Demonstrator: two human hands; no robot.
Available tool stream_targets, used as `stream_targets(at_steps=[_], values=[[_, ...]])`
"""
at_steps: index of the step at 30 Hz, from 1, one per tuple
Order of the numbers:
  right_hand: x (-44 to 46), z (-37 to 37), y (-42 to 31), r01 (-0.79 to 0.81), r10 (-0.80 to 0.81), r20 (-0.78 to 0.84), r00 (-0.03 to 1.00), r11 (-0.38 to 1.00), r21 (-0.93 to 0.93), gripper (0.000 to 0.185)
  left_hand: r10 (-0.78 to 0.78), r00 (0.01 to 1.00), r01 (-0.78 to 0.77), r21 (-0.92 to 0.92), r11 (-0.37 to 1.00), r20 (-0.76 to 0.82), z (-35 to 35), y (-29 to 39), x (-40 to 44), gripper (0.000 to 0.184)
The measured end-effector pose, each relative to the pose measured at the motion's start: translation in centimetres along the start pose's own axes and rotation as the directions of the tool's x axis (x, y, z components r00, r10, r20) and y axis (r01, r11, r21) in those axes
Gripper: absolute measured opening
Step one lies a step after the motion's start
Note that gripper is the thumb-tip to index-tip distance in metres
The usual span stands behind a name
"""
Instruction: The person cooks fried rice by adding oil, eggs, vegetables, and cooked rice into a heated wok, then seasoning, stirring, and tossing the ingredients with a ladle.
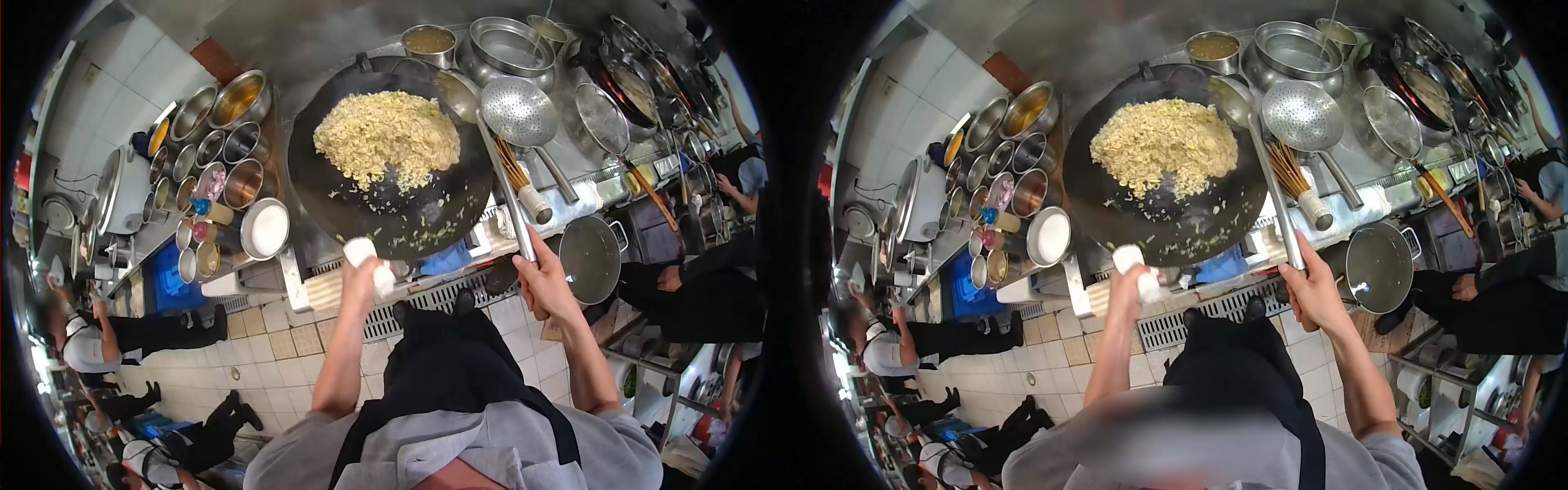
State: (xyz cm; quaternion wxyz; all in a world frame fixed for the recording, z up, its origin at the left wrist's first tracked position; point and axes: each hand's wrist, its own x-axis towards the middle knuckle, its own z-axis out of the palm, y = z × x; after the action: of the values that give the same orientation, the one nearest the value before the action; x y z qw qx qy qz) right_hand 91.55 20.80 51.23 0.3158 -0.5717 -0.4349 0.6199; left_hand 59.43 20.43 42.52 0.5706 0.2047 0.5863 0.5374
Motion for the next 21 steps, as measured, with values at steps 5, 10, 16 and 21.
stream_targets(at_steps=[5,10,16,21], values=[[-2.6,1.8,-2.0,-0.497,0.347,0.358,0.867,0.66,0.564,0.051,0.167,0.972,-0.157,0.076,0.985,-0.166,1.4,-2.0,-1.8,0.041],[0.9,-1.1,1.4,-0.755,0.162,0.739,0.654,0.204,0.623,0.038,-0.249,0.968,0.248,-0.027,0.968,-0.024,-3.0,0.8,1.0,0.033],[0.0,0.2,4.8,-0.771,0.031,0.77,0.637,0.059,0.635,0.042,-0.368,0.926,0.376,-0.279,0.884,0.083,-3.5,-0.4,0.2,0.033],[-1.6,4.5,6.5,-0.707,0.067,0.712,0.699,0.209,0.675,0.045,-0.479,0.862,0.507,-0.316,0.802,0.167,-6.7,-0.1,2.1,0.032]])
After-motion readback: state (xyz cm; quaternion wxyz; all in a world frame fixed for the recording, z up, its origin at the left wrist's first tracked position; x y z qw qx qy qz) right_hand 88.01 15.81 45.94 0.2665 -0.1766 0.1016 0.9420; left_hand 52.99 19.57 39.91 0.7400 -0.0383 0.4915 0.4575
